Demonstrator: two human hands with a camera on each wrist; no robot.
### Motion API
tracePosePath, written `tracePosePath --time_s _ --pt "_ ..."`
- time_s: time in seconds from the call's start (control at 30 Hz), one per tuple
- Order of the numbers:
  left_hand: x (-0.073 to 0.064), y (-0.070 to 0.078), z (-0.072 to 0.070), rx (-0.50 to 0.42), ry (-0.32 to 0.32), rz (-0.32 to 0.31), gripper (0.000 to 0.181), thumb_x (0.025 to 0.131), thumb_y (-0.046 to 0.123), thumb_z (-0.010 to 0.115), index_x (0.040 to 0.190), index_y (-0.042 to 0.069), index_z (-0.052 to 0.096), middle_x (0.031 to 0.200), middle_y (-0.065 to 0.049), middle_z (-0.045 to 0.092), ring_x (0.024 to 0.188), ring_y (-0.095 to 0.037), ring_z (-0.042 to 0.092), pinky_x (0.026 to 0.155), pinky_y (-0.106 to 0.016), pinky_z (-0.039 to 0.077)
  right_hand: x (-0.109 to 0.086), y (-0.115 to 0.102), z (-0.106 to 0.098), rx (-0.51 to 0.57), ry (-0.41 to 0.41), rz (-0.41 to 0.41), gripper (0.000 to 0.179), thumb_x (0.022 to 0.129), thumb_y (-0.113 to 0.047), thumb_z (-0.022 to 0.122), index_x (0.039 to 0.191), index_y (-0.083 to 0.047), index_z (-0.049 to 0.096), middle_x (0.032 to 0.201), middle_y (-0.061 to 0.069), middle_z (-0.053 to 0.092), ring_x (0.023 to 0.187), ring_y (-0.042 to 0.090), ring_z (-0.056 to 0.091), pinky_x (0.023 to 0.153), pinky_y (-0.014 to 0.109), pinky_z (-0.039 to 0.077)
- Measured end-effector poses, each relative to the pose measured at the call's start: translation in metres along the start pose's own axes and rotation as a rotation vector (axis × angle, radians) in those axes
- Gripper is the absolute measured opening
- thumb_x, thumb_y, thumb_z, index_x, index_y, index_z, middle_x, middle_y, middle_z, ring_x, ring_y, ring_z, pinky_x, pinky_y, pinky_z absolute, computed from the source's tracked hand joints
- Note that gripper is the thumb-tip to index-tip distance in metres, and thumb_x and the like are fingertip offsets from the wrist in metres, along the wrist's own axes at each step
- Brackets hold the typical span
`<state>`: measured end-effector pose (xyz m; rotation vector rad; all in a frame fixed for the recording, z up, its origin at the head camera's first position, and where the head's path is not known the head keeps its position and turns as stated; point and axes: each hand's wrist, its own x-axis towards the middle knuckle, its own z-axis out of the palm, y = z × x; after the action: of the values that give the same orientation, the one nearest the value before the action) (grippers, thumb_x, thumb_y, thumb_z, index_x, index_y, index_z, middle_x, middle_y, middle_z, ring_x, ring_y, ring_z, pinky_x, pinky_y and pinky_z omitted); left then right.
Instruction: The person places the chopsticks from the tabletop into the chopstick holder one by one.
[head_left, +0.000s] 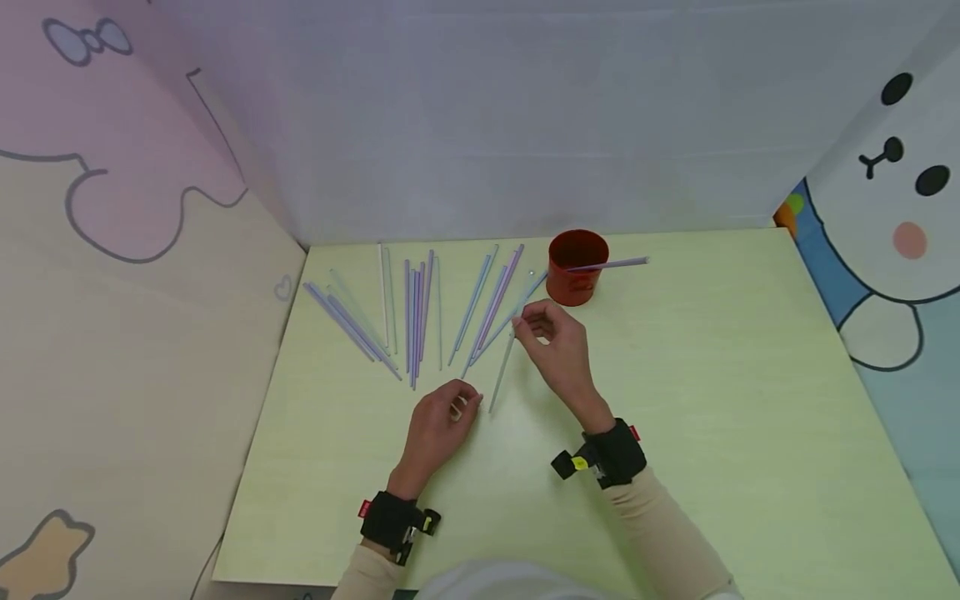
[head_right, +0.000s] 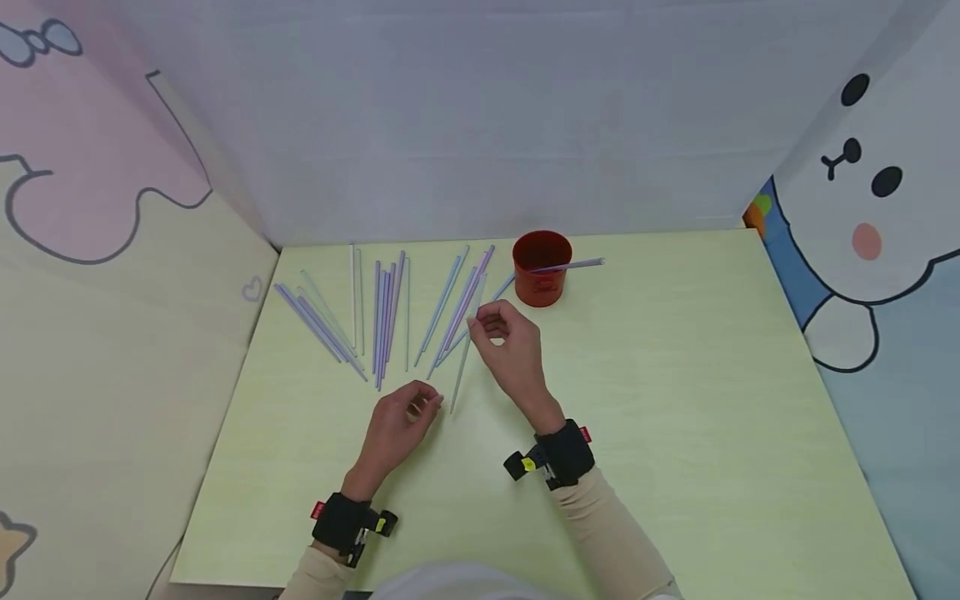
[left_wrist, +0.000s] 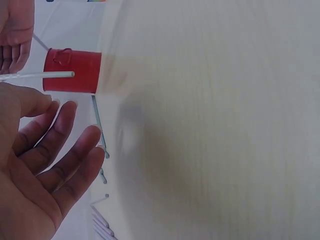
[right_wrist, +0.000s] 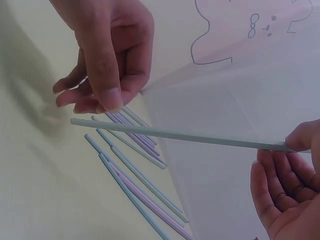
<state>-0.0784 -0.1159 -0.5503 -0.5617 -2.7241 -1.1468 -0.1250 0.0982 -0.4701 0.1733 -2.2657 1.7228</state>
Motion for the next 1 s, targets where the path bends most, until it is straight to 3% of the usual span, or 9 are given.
tracePosePath --time_s 0.2,0.37,0.67,0.87,1.0 --pt "0.001 -0.019 -0.012 -0.018 0.067 -0.077 0.007 0.091 0.022 0.068 0.09 0.015 0.066 0.074 0.005 0.065 0.065 -0.008 0.059 0.056 -0.03 0.052 0.005 -0.021 -0.014 0.031 0.047 -0.069 0.017 0.089 0.002 0.066 0.101 0.012 0.061 0.091 0.023 0.069 0.075 0.033 0.068 0.072 0.014 0.054" --pt "0.003 -0.042 -0.032 -0.034 0.109 -0.131 0.013 0.094 0.025 0.064 0.091 0.012 0.065 0.072 0.003 0.066 0.065 -0.01 0.061 0.055 -0.031 0.052 0.009 -0.032 -0.027 0.072 0.082 -0.062 0.016 0.089 0.006 0.065 0.1 0.016 0.06 0.091 0.027 0.068 0.074 0.04 0.066 0.071 0.011 0.053" --pt "0.0 -0.081 -0.071 -0.005 0.278 -0.234 0.013 0.094 0.02 0.063 0.092 0.007 0.066 0.076 -0.004 0.071 0.066 -0.017 0.064 0.056 -0.033 0.051 0.011 -0.035 -0.046 0.075 0.166 -0.075 0.018 0.088 0.008 0.065 0.102 0.017 0.06 0.094 0.029 0.066 0.075 0.025 0.067 0.074 0.012 0.054" --pt "0.001 -0.099 -0.078 0.045 0.361 -0.275 0.014 0.092 0.02 0.065 0.09 0.006 0.067 0.075 -0.006 0.07 0.062 -0.021 0.065 0.057 -0.037 0.049 0.016 -0.038 -0.057 0.093 0.222 -0.116 0.016 0.087 0.01 0.064 0.101 0.018 0.06 0.092 0.03 0.064 0.074 0.031 0.065 0.072 0.013 0.055" --pt "0.004 -0.107 -0.081 0.049 0.364 -0.294 0.016 0.092 0.021 0.065 0.09 0.005 0.068 0.075 -0.008 0.07 0.062 -0.023 0.066 0.057 -0.039 0.049 0.024 -0.042 -0.061 0.114 0.261 -0.154 0.016 0.086 0.013 0.064 0.099 0.021 0.059 0.089 0.032 0.062 0.074 0.033 0.063 0.073 0.014 0.055"
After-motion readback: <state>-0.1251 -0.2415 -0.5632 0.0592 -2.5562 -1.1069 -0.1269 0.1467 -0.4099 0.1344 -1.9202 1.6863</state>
